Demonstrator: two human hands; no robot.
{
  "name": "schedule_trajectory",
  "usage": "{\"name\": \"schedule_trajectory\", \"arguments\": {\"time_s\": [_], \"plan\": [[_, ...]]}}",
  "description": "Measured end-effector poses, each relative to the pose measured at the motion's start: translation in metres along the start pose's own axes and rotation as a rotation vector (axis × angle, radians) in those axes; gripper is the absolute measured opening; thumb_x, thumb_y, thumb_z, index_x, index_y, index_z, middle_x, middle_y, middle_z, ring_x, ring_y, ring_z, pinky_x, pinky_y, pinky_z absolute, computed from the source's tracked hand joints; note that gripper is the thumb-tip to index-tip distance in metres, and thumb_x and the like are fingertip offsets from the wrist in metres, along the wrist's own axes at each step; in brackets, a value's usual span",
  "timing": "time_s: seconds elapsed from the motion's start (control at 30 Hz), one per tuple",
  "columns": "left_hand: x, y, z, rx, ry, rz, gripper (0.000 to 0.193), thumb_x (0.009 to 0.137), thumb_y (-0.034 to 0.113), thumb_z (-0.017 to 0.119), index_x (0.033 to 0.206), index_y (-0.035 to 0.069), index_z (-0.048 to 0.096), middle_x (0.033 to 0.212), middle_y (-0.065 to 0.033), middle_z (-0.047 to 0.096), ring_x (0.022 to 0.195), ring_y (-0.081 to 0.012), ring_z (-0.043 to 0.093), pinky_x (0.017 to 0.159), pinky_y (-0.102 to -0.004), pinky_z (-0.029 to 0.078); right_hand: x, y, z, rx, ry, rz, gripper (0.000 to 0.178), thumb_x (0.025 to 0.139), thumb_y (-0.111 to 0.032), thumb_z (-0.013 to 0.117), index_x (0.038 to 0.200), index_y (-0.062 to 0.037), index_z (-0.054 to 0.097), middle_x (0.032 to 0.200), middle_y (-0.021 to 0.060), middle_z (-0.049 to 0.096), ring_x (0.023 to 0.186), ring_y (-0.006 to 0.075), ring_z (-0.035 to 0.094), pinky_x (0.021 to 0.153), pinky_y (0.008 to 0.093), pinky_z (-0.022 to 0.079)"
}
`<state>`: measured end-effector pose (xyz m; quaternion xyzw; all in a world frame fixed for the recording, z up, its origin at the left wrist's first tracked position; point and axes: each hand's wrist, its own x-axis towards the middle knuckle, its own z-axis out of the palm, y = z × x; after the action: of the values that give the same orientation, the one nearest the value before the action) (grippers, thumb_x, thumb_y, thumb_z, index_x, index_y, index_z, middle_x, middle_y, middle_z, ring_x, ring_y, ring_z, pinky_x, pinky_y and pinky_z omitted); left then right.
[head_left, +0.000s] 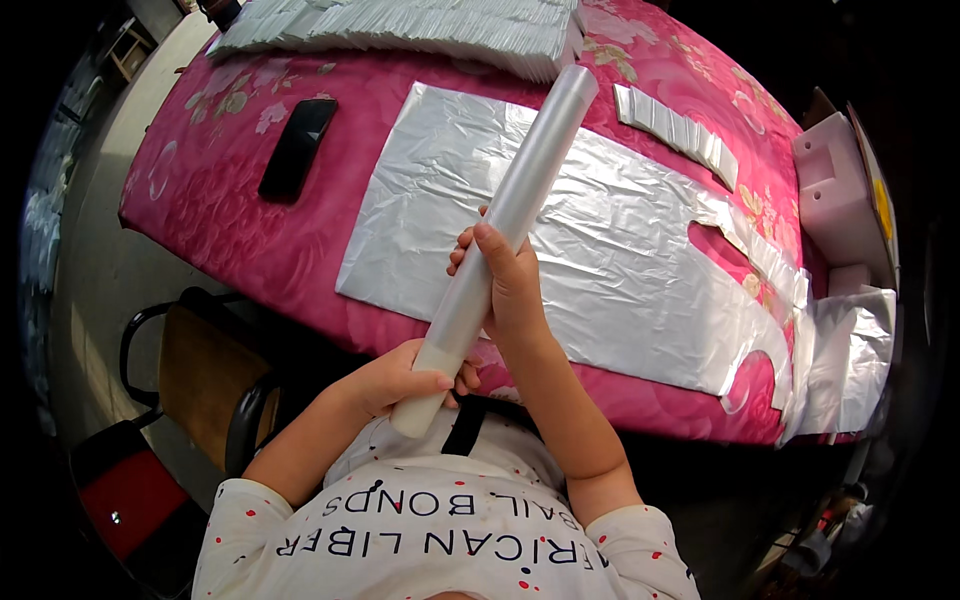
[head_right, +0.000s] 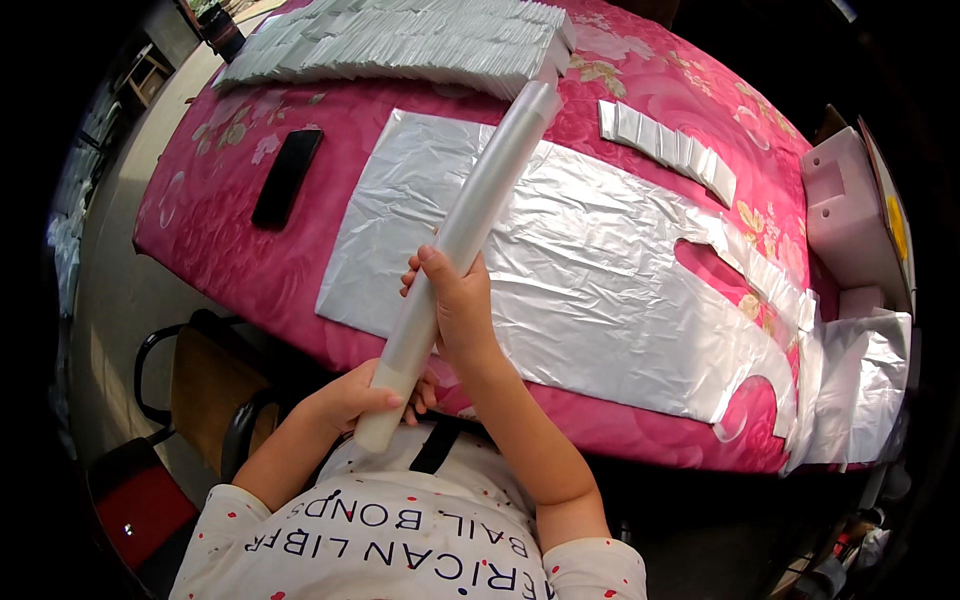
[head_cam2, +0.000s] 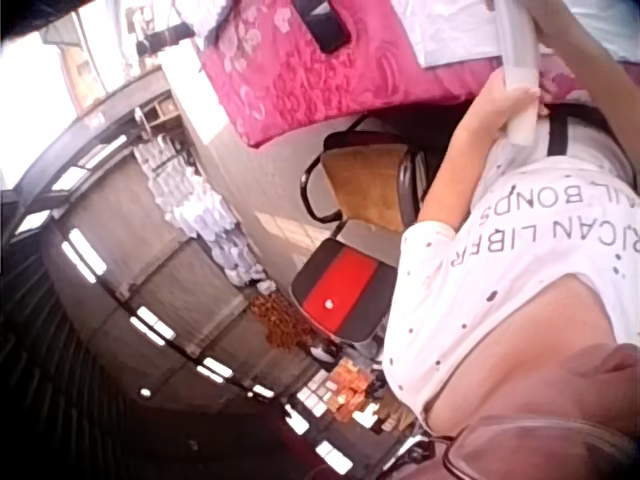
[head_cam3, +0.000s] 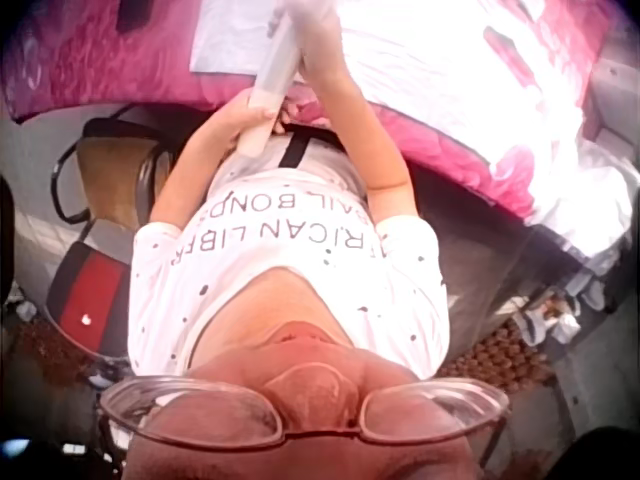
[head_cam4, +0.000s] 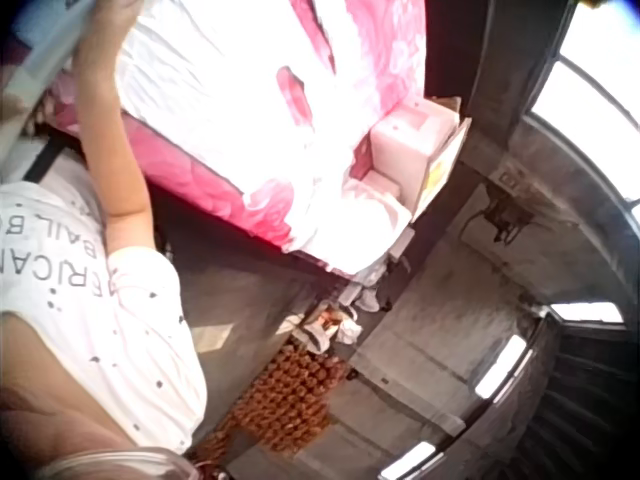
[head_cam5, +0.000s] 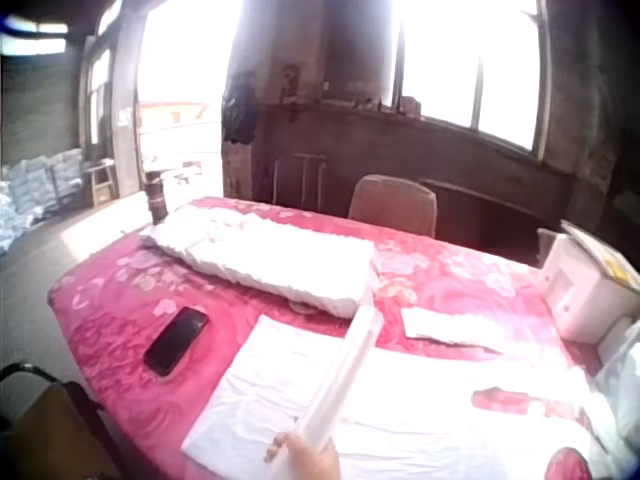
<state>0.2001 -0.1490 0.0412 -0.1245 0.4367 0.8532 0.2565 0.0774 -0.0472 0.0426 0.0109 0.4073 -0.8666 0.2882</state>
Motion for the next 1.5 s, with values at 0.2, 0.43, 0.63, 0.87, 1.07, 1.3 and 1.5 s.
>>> {"name": "schedule_trajectory", "arguments": {"time_s": [0.2, 0.43, 0.63, 0.87, 1.07, 1.3, 1.5], "plan": [[0.016, -0.008, -0.011, 0.258, 0.195, 0.110, 0.048, 0.084, 0.039, 0.054, 0.111, 0.002, 0.043, 0.085, -0.0064, 0.056, 0.069, -0.0129, 0.056, 0.063, -0.0275, 0.050, -0.014, 0.023, -0.009, -0.234, 0.102, -0.028, 0.049, 0.078, -0.026, 0.069, 0.108, -0.0005, 0.039, 0.087, 0.0084, 0.054, 0.078, 0.0160, 0.058, 0.066, 0.0314, 0.052], [-0.019, -0.016, -0.038, 0.028, 0.070, -0.294, 0.060, 0.077, 0.050, 0.060, 0.112, 0.003, 0.047, 0.072, -0.0059, 0.054, 0.058, -0.0129, 0.054, 0.051, -0.0264, 0.047, 0.025, -0.021, -0.071, -0.389, 0.191, -0.047, 0.048, 0.079, -0.025, 0.068, 0.111, 0.0004, 0.043, 0.093, 0.0089, 0.057, 0.080, 0.0136, 0.057, 0.074, 0.0302, 0.049], [-0.042, -0.036, -0.056, -0.035, -0.010, -0.307, 0.067, 0.073, 0.049, 0.065, 0.115, 0.000, 0.049, 0.070, -0.0057, 0.054, 0.055, -0.0118, 0.053, 0.049, -0.0257, 0.046, 0.055, -0.097, -0.108, -0.768, 0.207, -0.168, 0.037, 0.080, -0.023, 0.063, 0.107, 0.0007, 0.057, 0.093, 0.0072, 0.061, 0.076, 0.0094, 0.055, 0.065, 0.0231, 0.046], [-0.042, -0.032, -0.056, 0.034, 0.033, -0.324, 0.072, 0.067, 0.052, 0.071, 0.112, 0.000, 0.050, 0.068, -0.0063, 0.054, 0.054, -0.0128, 0.053, 0.048, -0.0266, 0.046, 0.058, -0.099, -0.095, -0.919, -0.127, 0.162, 0.021, 0.083, -0.022, 0.060, 0.093, -0.0036, 0.063, 0.067, -0.0018, 0.057, 0.059, 0.0036, 0.049, 0.055, 0.0194, 0.038], [-0.042, -0.035, -0.063, 0.038, -0.005, -0.322, 0.063, 0.077, 0.043, 0.065, 0.117, -0.001, 0.046, 0.075, -0.0061, 0.057, 0.061, -0.0113, 0.056, 0.056, -0.0251, 0.049, 0.059, -0.095, -0.099, -0.995, -0.191, 0.118, 0.015, 0.084, -0.018, 0.060, 0.081, -0.0028, 0.062, 0.066, -0.0026, 0.055, 0.058, 0.0040, 0.048, 0.053, 0.0191, 0.038], [-0.067, -0.028, -0.065, 0.240, 0.056, -0.459, 0.064, 0.073, 0.039, 0.071, 0.117, -0.002, 0.048, 0.087, -0.0091, 0.061, 0.073, -0.0131, 0.060, 0.071, -0.0274, 0.049, 0.075, -0.155, -0.183, -1.224, 0.351, -0.260, 0.020, 0.085, -0.017, 0.056, 0.080, 0.0015, 0.061, 0.065, 0.0014, 0.056, 0.056, 0.0075, 0.048, 0.051, 0.0247, 0.040], [-0.085, -0.005, -0.095, 0.678, -0.189, -0.530, 0.047, 0.077, 0.026, 0.070, 0.114, 0.001, 0.053, 0.100, -0.0063, 0.062, 0.091, -0.0141, 0.057, 0.084, -0.0285, 0.043, 0.065, -0.208, -0.258, -1.465, 0.587, -0.454, 0.023, 0.085, -0.019, 0.055, 0.087, 0.0025, 0.062, 0.073, 0.0091, 0.063, 0.064, 0.0174, 0.056, 0.063, 0.0295, 0.044]]}}
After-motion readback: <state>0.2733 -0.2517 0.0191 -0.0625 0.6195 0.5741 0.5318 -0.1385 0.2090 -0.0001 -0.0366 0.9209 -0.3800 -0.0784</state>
